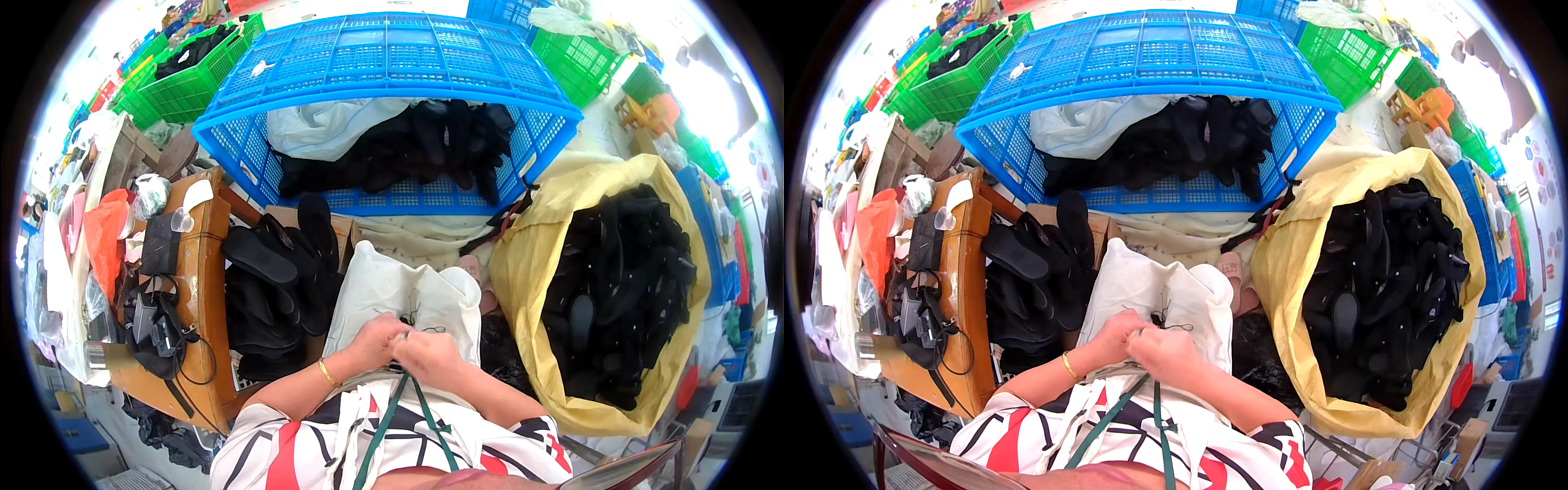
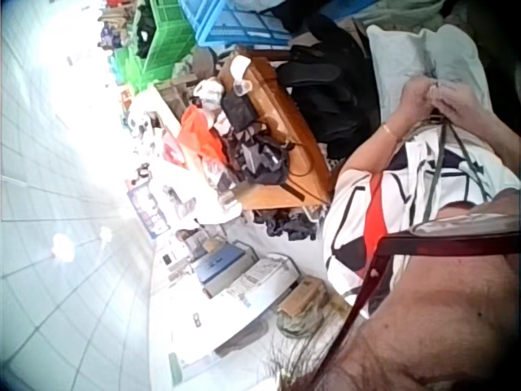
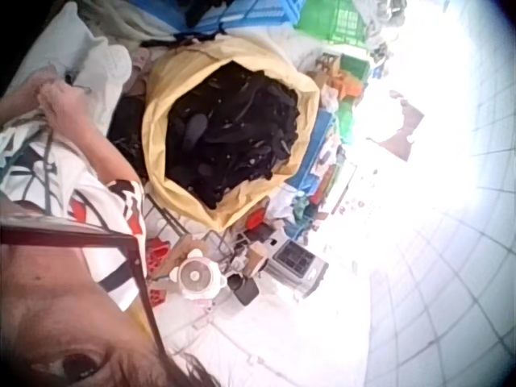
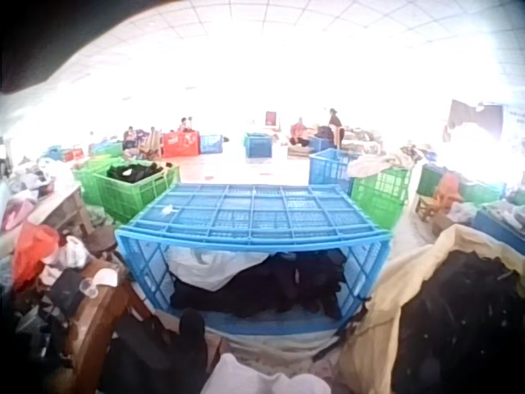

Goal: The person sits on the floor and selects a black shoe from a blue basket. They then use a needle and thread to sew the sole of the shoe, repeatedly pulling the thread through the material.

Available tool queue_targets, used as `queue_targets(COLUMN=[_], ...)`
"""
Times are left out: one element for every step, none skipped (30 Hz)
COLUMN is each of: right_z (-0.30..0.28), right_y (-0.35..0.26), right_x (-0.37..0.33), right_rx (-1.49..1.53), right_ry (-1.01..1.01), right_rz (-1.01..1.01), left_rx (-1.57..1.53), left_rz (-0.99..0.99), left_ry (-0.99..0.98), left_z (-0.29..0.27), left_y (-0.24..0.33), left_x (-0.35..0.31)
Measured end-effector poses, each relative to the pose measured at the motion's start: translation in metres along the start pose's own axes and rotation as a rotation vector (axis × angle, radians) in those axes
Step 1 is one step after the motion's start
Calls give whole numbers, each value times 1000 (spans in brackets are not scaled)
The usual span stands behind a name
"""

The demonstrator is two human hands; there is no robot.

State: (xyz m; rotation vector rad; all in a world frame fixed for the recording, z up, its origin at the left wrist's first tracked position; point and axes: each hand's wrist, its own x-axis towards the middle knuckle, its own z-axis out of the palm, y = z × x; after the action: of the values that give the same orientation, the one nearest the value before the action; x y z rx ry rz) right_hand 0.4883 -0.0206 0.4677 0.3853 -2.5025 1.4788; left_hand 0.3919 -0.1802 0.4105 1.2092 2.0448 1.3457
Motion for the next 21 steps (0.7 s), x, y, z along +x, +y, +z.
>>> queue_targets(right_z=[1, 0, -11, -19, -28, -44, -59, -77, -103, -138, -169, -199, -240, -286, -336, -372, -348, -324, -300, -263, -228], right_y=[4, 9, 17, 25, 33, 39, 55, 53, 38, 69, 58, 78, 103, 121, 136, 140, 146, 139, 135, 138, 135], right_x=[-4, -8, -11, -17, -23, -27, -39, -34, -26, -54, -55, -85, -124, -180, -244, -292, -274, -266, -260, -220, -179], right_rx=[338, 676, 980, 1049, 1115, 1121, 1077, 1217, 1305, 1314, 1475, 1046, 927, 875, 770, 613, 636, 250, 130, 177, 200], right_ry=[15, 34, 50, 104, 158, 258, 431, 615, 807, 878, 986, 1040, 1121, 1263, 1458, 1567, 1805, 1751, 1527, 1382, 1226], right_rz=[297, 593, 701, 692, 682, 611, 530, 404, 537, 437, 495, 370, 302, 218, 74, -59, -33, 107, 165, 252, 331], left_rx=[18, 66, 116, 167, 197, 217, 231, 250, 276, 317, 372, 399, 459, 483, 505, 415, 407, 355, 312, 277, 242], left_rz=[41, 66, 84, 102, 121, 126, 131, 114, 115, 140, 123, 153, 175, 147, 148, 110, 23, -11, -30, -81, -132], left_ry=[-10, -19, -19, -23, 17, 20, 29, 46, 76, 74, 81, 72, 54, 54, 48, 120, 100, 83, 91, 118, 148], left_z=[-2, -4, -7, -9, -7, -9, -12, -15, -21, -24, -27, -29, -27, -30, -34, -34, -35, -35, -31, -23, -14], left_y=[4, 8, 9, 11, 6, 1, -5, -9, -12, -17, -21, -23, -33, -37, -41, -46, -39, -41, -44, -47, -46], left_x=[5, 9, 10, 9, 9, 8, 6, -1, -6, -8, -16, -16, -17, -21, -21, -24, -36, -38, -37, -45, -48])
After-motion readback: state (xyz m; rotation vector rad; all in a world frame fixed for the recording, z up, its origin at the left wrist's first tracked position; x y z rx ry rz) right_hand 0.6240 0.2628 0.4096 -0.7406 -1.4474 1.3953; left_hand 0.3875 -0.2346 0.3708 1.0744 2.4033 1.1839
